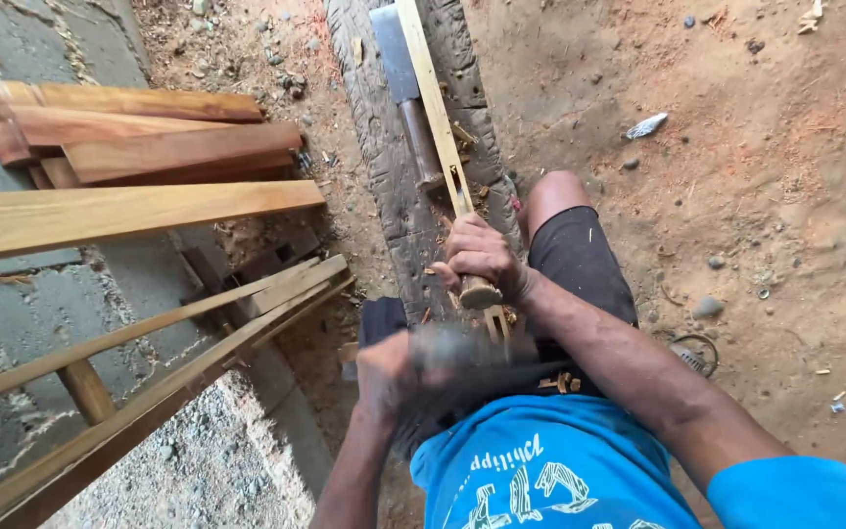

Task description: Shaping a long piece of wood using a hammer and a chisel.

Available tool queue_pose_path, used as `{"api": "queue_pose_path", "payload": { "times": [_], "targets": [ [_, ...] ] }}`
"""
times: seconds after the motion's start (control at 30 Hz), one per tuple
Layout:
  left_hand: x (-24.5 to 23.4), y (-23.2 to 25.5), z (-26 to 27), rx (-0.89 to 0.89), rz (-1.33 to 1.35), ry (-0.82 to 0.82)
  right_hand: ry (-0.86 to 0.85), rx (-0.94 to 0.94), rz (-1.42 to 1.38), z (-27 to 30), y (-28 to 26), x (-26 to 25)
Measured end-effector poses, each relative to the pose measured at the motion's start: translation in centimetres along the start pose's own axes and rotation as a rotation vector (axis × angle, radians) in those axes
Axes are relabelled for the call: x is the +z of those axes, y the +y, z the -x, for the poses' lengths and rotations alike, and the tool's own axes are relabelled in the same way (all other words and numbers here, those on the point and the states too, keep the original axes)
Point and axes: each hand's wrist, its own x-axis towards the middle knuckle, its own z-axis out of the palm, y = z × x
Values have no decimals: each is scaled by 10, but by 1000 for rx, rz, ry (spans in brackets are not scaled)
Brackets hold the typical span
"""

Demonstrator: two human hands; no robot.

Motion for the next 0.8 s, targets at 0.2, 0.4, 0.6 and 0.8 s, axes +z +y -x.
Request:
{"api": "queue_pose_path", "payload": {
  "times": [0.2,0.4,0.6,0.8],
  "targets": [
    [3,6,-10,-143,-1,-38,-55,-40,21,2,-3,-7],
    [14,-13,-11,-115,-234,-112,-88,-41,21,13,5,-7],
    [9,-9,-17,288,-225,-149,-133,-86,-12,7,5,-12],
    [11,-16,-14,224,-298,-134,-204,-101,15,13,14,-12]
  ]
}}
